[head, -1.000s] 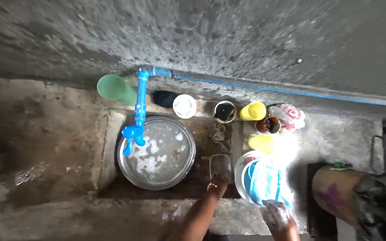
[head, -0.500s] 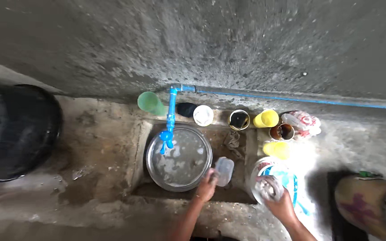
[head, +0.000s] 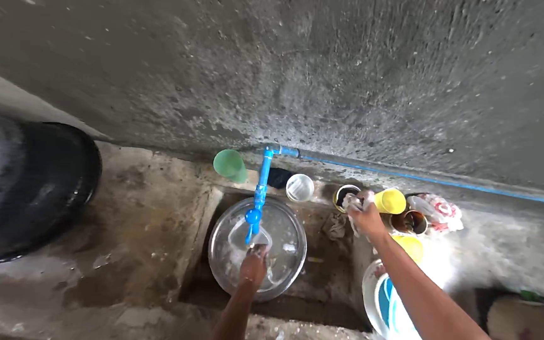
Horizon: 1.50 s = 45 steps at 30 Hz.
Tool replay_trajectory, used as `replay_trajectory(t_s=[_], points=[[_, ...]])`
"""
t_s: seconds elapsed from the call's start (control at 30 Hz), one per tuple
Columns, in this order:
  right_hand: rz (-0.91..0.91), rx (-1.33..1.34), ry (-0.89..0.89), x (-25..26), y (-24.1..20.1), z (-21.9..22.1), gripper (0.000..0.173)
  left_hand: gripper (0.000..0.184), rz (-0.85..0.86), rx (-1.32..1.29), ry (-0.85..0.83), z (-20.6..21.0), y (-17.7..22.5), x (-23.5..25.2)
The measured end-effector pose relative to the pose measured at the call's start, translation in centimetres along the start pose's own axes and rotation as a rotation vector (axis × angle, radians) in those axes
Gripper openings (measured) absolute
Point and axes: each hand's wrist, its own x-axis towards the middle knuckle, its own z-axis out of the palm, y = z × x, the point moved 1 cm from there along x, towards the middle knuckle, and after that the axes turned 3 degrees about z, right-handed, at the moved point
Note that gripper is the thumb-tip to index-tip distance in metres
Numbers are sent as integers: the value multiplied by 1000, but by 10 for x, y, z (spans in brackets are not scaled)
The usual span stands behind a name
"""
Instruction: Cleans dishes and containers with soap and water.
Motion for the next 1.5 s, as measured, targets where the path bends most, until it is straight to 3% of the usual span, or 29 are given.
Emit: replay_trajectory(t_s=[0.13,0.23,0.3,0.4,0.5,0.6,0.8,0.9,1.03,1.1,1.2,1.4,1.5], points=[[-63,-233,-106,32,-34,36,48,55,-144,148,-155,40,-16,27],[-91,-408,-123,49,-45,74,55,54,-100,177,-129,61,-26,35],[-25,-629,-228,47,-54,98,66,52,-78,164,-138,67,-29,38],[-37,-943,-301,45,-50,126,63,52,-73,185,-186,74,-33,37],[-102,-986,-250,55,-42,133,62,50,-97,225,-275,78,-33,27],[-28,-997,-347,58,-50,131,55,47,-110,234,-380,81,-34,17],[-5,-1131,-478,75,-52,135,54,43,-9,82,-331,67,-32,-2],[1,-1140,-477,83,-56,141,60,42,26,-216,-127,45,-27,-14],[56,-1132,-451,83,-62,148,63,33,-30,-1140,352,28,-26,-32],[83,-1095,-428,80,-63,150,63,25,-184,-1567,466,13,-21,-43],[59,-1048,-400,77,-60,147,55,20,-408,-1962,610,-3,-13,-57],[-24,-968,-361,74,-34,141,48,19,-519,-2107,701,-10,0,-79],[-88,-693,-290,76,-30,118,45,19,-543,-2015,731,-6,3,-86]])
